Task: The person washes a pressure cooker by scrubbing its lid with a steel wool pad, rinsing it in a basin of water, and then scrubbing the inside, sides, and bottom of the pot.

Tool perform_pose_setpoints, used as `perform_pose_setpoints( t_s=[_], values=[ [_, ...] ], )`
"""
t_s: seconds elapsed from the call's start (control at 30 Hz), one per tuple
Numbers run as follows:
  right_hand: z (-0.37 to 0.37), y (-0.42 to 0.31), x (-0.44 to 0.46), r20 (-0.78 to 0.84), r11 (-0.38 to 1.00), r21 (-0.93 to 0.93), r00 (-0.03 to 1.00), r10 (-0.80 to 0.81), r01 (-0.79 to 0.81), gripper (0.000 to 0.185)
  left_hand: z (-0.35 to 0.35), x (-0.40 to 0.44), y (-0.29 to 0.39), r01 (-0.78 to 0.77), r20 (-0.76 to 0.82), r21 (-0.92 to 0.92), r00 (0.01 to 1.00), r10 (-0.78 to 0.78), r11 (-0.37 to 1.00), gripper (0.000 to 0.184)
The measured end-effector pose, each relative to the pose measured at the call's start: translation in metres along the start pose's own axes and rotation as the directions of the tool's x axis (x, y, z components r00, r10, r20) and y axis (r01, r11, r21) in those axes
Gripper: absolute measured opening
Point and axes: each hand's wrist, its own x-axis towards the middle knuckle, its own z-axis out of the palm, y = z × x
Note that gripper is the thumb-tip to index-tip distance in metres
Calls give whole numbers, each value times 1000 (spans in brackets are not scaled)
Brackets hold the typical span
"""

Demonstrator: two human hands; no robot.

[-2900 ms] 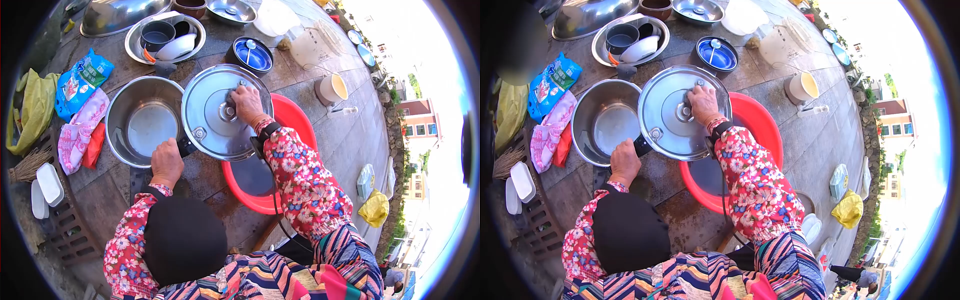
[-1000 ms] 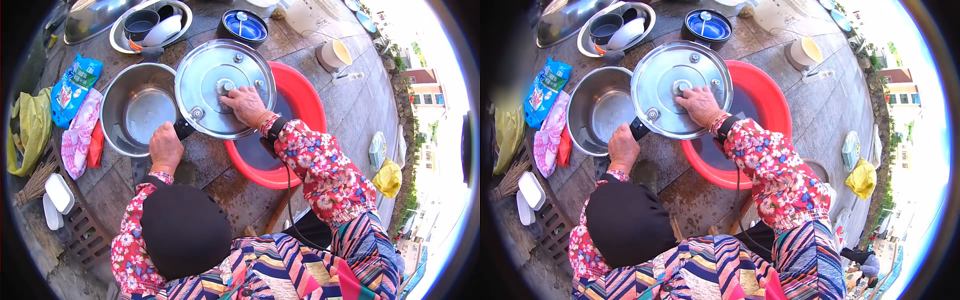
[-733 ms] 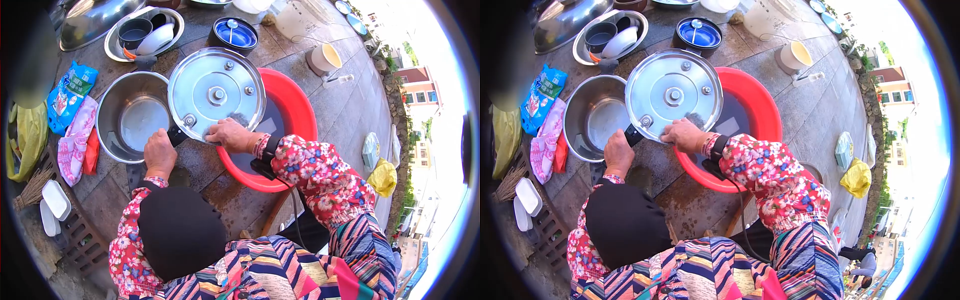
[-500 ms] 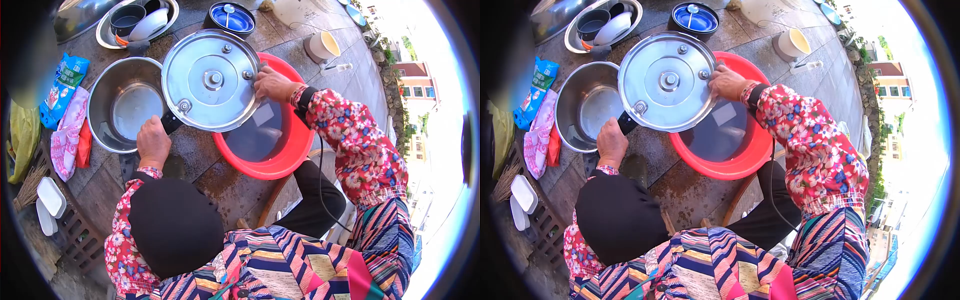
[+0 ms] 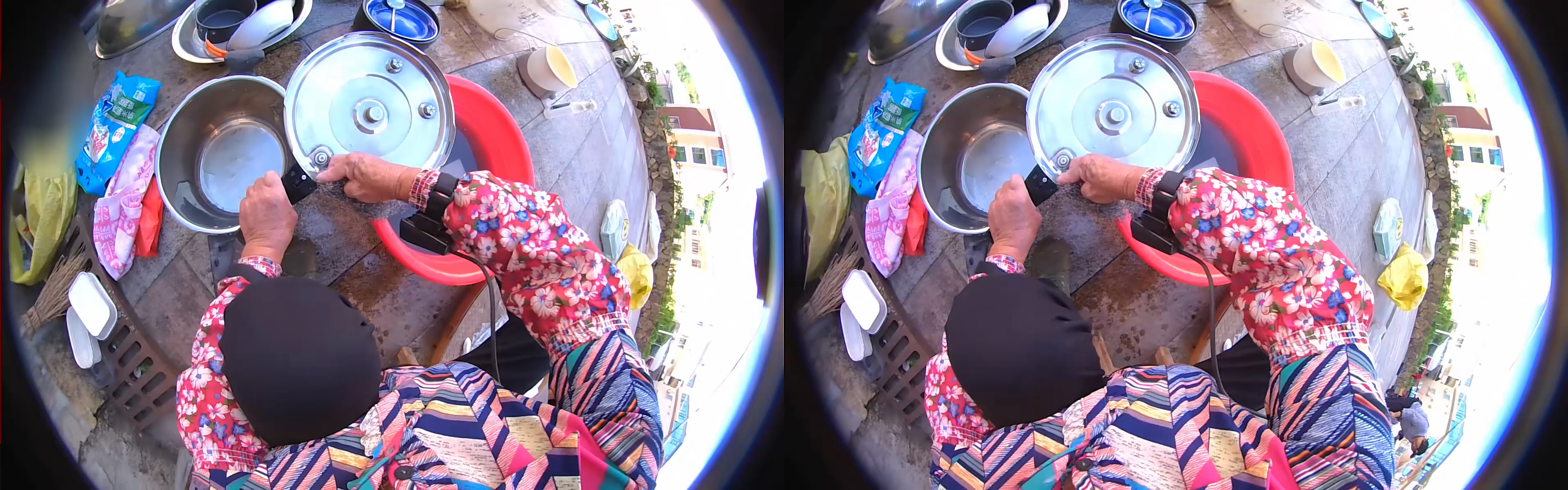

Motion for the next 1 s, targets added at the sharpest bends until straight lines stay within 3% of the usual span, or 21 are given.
perform_pose_setpoints(
  t_s=[0.03,0.1,0.2,0.33,0.43,0.57,0.67,0.7,0.8,0.83,0.9,1.0],
  values=[
    [0,4,6,6,1000,6,1000,-28,28,51,0,0,-1,2,4,11,1000,-2,1000,14],
    [-7,8,-12,191,985,-162,978,86,-55,45,-1,0,0,-6,5,27,1000,5,1000,14],
    [-44,10,-63,351,815,-580,899,261,-10,31,3,-1,-2,-39,-50,23,998,40,999,14],
    [-94,26,-100,184,502,-863,955,231,45,16,2,-2,-2,-28,-39,22,999,29,999,15],
    [-125,32,-91,45,197,-979,902,430,-45,13,3,-2,-2,-30,-49,10,998,31,999,17],
    [-147,30,-52,-245,153,-953,962,123,-262,18,3,-2,-2,-24,-47,-7,999,24,1000,17],
    [-139,55,-25,-383,109,-909,910,155,-402,22,0,-5,-1,-27,-44,-14,999,27,1000,16],
    [-138,54,-22,-422,84,-883,858,291,-463,23,0,-3,-1,-22,-43,-16,999,21,1000,16],
    [-121,48,-40,-259,137,-903,773,579,-406,22,-2,-1,-1,-4,-7,-38,1000,4,999,15],
    [-116,43,-48,-190,197,-904,769,610,-380,21,-1,-2,-2,-5,-7,-38,1000,5,999,14],
    [-111,35,-63,-60,310,-887,751,657,-342,18,-1,-1,-3,-18,-15,-37,1000,17,999,14],
    [-109,37,-75,-142,283,-893,818,558,-349,20,-1,-1,-2,3,22,-56,1000,-2,998,14]
  ],
)
